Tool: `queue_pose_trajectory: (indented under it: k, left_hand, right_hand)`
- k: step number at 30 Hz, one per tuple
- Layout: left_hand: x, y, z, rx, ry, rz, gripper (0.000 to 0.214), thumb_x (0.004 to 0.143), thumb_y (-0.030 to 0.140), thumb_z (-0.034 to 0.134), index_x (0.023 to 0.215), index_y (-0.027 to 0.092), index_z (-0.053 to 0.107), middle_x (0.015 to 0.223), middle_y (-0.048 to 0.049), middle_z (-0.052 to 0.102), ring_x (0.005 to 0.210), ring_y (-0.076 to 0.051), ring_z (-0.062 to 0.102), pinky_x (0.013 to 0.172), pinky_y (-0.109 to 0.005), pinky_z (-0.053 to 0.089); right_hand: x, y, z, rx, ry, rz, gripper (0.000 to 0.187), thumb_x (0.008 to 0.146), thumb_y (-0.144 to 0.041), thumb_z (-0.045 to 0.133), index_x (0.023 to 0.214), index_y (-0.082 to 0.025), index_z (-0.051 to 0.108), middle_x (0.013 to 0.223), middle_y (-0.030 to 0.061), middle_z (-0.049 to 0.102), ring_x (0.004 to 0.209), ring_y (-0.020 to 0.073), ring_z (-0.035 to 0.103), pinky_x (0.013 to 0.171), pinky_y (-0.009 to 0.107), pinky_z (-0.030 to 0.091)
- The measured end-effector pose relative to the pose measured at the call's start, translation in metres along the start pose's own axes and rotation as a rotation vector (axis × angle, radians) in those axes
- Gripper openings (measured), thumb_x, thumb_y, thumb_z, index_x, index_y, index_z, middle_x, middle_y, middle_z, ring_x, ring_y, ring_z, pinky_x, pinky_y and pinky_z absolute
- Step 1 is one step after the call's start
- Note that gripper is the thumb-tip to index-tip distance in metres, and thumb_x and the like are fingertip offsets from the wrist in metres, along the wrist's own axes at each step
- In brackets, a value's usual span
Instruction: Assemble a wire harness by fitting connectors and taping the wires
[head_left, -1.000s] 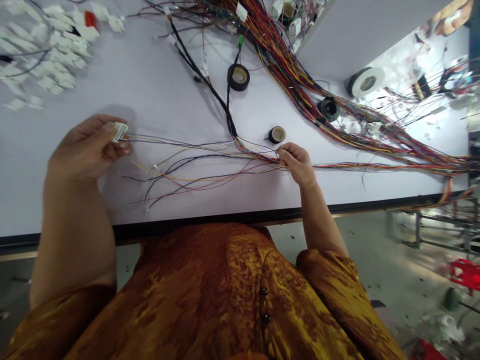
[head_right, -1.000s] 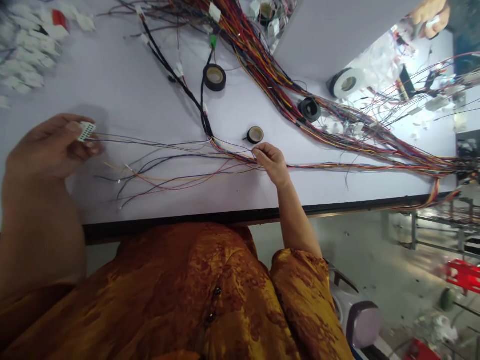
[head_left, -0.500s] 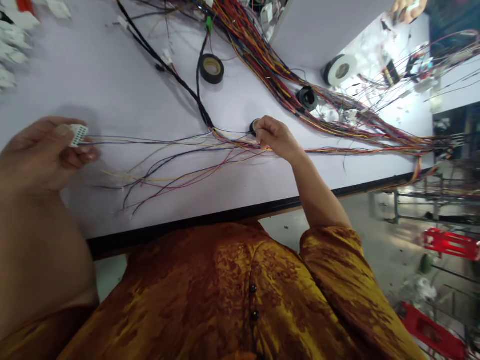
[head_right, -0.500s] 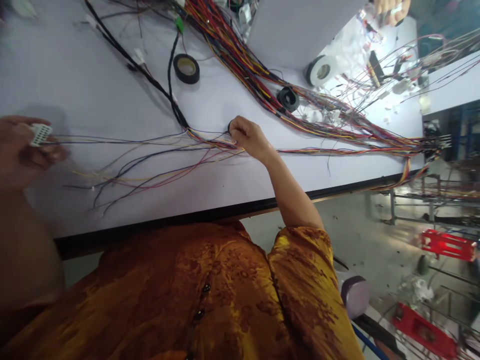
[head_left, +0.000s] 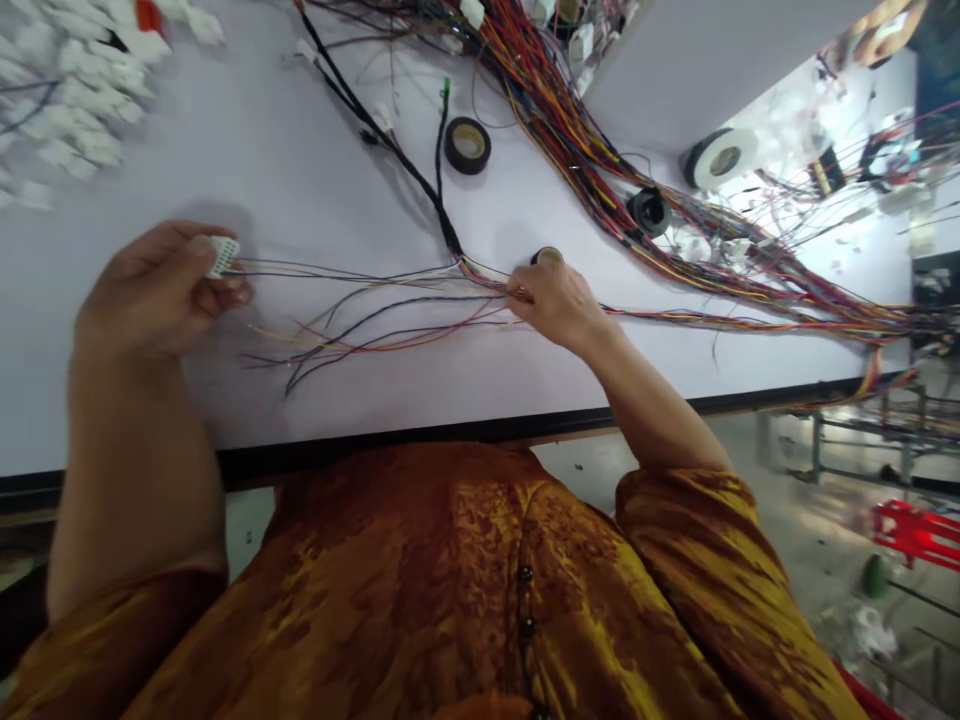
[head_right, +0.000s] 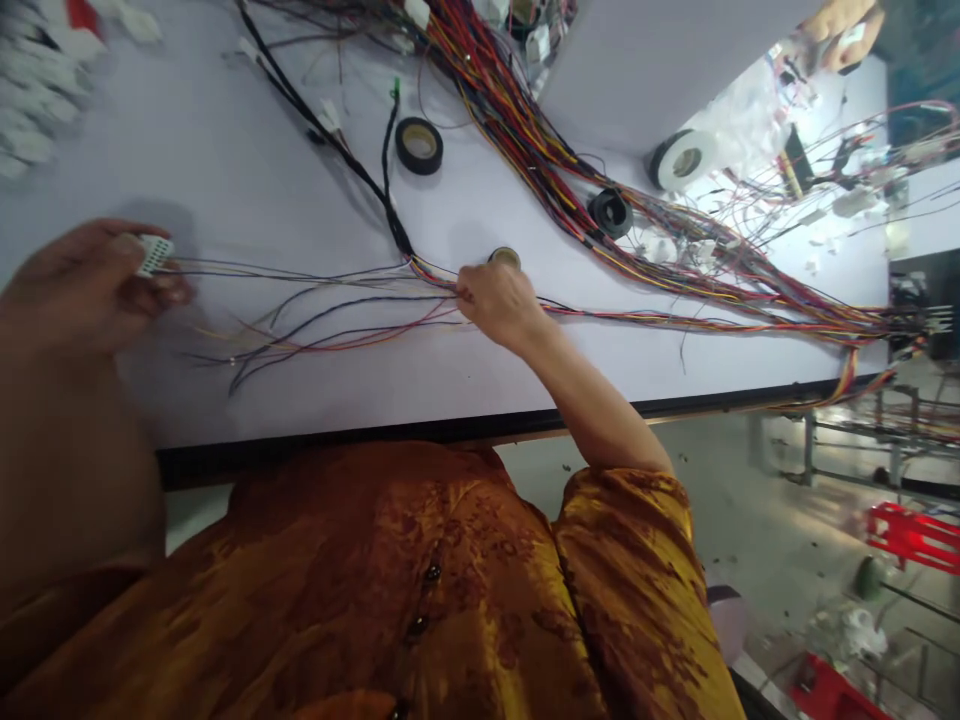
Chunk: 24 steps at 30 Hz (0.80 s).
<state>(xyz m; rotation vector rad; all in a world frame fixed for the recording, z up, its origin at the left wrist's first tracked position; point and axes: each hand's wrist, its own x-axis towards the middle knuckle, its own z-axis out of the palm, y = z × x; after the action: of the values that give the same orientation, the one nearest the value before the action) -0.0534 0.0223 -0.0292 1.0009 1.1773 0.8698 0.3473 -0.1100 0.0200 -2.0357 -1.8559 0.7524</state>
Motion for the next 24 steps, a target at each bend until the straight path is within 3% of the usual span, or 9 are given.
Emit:
queue_pose_trajectory:
  k: [2,5,10,12,14,17,18,22,24]
  left_hand:
    - [-0.002,0.0,0.001,-0.009,-0.01,0.038,0.008,0.086,0.014,0.064,0.094,0.012,0.066,0.058,0.0016,0.06,0.048,-0.009,0.058,0.05,-0.021,0.051]
    - [-0.004,0.0,0.002,0.02,0.01,0.009,0.007,0.089,0.013,0.062,0.096,0.012,0.065,0.056,0.0027,0.061,0.047,-0.008,0.059,0.052,-0.02,0.052]
    - [-0.002,0.0,0.003,0.015,0.015,0.003,0.007,0.093,0.011,0.059,0.095,0.012,0.065,0.056,0.0036,0.06,0.047,-0.006,0.056,0.052,-0.019,0.051]
    - [-0.001,-0.001,0.004,0.028,0.019,0.002,0.007,0.093,0.012,0.058,0.093,0.013,0.066,0.055,0.0041,0.059,0.046,-0.006,0.055,0.05,-0.019,0.05]
    - [-0.002,-0.001,0.004,0.047,0.028,0.005,0.007,0.092,0.013,0.059,0.092,0.015,0.066,0.055,0.0043,0.058,0.046,-0.007,0.055,0.049,-0.018,0.049]
    - [-0.004,-0.001,0.006,0.06,0.028,0.019,0.005,0.092,0.016,0.061,0.092,0.016,0.066,0.056,0.0046,0.057,0.048,-0.007,0.055,0.05,-0.019,0.05]
    - [-0.005,-0.001,0.006,0.067,0.026,0.019,0.004,0.092,0.017,0.062,0.093,0.017,0.066,0.057,0.0048,0.057,0.048,-0.007,0.055,0.051,-0.019,0.05]
    - [-0.004,-0.003,0.005,0.115,0.042,0.006,0.007,0.093,0.023,0.063,0.097,0.018,0.064,0.059,0.0051,0.057,0.051,-0.007,0.054,0.053,-0.02,0.048]
    - [-0.004,-0.003,0.005,0.12,0.033,0.008,0.008,0.094,0.024,0.063,0.098,0.017,0.063,0.06,0.0052,0.057,0.053,-0.007,0.054,0.056,-0.021,0.047]
  right_hand:
    - [0.003,-0.008,0.004,0.015,-0.015,0.001,0.015,0.076,-0.018,0.07,0.064,-0.021,0.061,0.061,0.0008,0.047,0.066,0.0158,0.045,0.064,0.031,0.032]
    - [-0.002,0.006,-0.001,0.229,0.043,-0.002,0.016,0.083,-0.026,0.065,0.068,-0.021,0.062,0.065,0.0002,0.05,0.066,0.0148,0.045,0.066,0.03,0.034]
    - [-0.022,0.056,-0.018,1.056,0.442,0.098,0.03,0.079,-0.045,0.069,0.068,-0.025,0.05,0.058,-0.0083,0.023,0.048,0.009,0.023,0.055,0.027,0.038]
    - [-0.03,0.065,-0.017,1.249,0.583,0.09,0.039,0.076,-0.051,0.071,0.065,-0.025,0.046,0.056,-0.0103,0.014,0.045,0.0078,0.017,0.053,0.025,0.04]
    - [-0.038,0.064,-0.012,1.212,0.552,0.132,0.038,0.078,-0.05,0.072,0.064,-0.024,0.048,0.051,-0.0116,0.015,0.042,0.0067,0.018,0.047,0.023,0.037]
    - [-0.048,0.057,-0.007,1.028,0.319,0.221,0.028,0.074,-0.031,0.08,0.065,-0.021,0.056,0.046,-0.0103,0.032,0.04,0.0059,0.032,0.04,0.022,0.028]
    - [-0.051,0.056,-0.01,1.022,0.309,0.204,0.026,0.073,-0.026,0.082,0.065,-0.021,0.058,0.046,-0.0093,0.036,0.04,0.0062,0.036,0.039,0.022,0.028]
    - [-0.055,0.065,-0.034,1.217,0.632,-0.002,0.027,0.085,-0.031,0.071,0.063,-0.025,0.056,0.047,-0.0095,0.026,0.039,0.0048,0.024,0.037,0.021,0.027]
    - [-0.054,0.065,-0.038,1.309,0.704,-0.033,0.025,0.087,-0.036,0.069,0.066,-0.027,0.058,0.05,-0.0094,0.025,0.039,0.0046,0.018,0.035,0.021,0.022]
